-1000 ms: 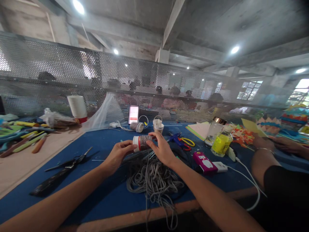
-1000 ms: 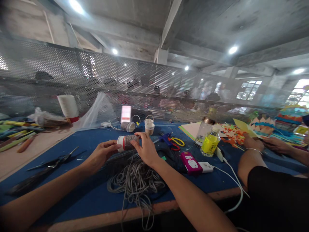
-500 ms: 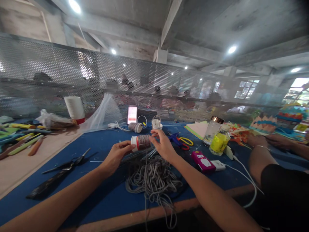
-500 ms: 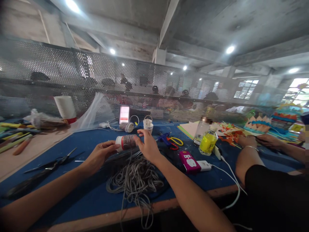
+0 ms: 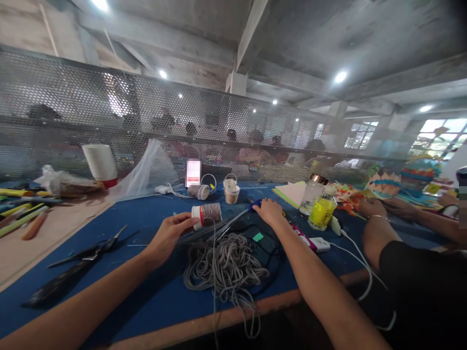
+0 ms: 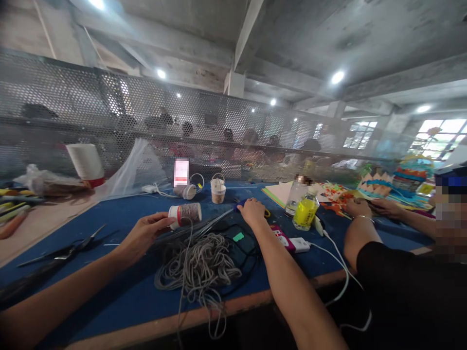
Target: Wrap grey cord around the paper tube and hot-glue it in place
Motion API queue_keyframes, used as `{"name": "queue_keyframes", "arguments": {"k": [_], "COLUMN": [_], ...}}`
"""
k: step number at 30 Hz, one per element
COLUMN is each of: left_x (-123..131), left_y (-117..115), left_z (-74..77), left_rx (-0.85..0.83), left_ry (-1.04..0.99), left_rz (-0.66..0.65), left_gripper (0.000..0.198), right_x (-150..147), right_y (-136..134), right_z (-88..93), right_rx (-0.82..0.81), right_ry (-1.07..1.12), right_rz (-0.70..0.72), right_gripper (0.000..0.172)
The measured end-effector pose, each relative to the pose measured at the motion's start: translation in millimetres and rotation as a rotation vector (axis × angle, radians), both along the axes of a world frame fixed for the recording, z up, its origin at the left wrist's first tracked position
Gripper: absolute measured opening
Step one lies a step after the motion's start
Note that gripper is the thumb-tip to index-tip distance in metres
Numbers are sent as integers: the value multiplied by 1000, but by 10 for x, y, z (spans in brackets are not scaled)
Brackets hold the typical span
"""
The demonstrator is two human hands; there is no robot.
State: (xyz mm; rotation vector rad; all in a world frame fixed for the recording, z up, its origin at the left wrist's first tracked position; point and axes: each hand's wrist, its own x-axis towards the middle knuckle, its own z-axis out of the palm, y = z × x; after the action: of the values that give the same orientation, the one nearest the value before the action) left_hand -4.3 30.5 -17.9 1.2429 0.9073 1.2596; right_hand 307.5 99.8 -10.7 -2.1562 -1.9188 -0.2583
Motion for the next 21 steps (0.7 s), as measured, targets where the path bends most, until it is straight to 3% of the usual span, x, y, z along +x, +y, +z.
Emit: {"name": "queue_keyframes", "arguments": {"k": [8,12,16,21], "left_x": [-8,5,29,91], "left_y": [-5,-6,6,85], "left_z": [0,7,19,82], "left_rx": [68,69,137,151], "left_ry": [28,45,150,151], "left_rz": [28,66,134,162], "left_gripper": [20,25,23,16], "right_x": [-37,-176,-540,-1174], "right_y": [-86,-142,-308,-745], "right_z": [6,163,381,572], "right_rx": [-4,245,509,547], "right_ry": [-27,23,222,363], "right_rz": [1,54,464,915], "right_gripper": [44,36,24,20]}}
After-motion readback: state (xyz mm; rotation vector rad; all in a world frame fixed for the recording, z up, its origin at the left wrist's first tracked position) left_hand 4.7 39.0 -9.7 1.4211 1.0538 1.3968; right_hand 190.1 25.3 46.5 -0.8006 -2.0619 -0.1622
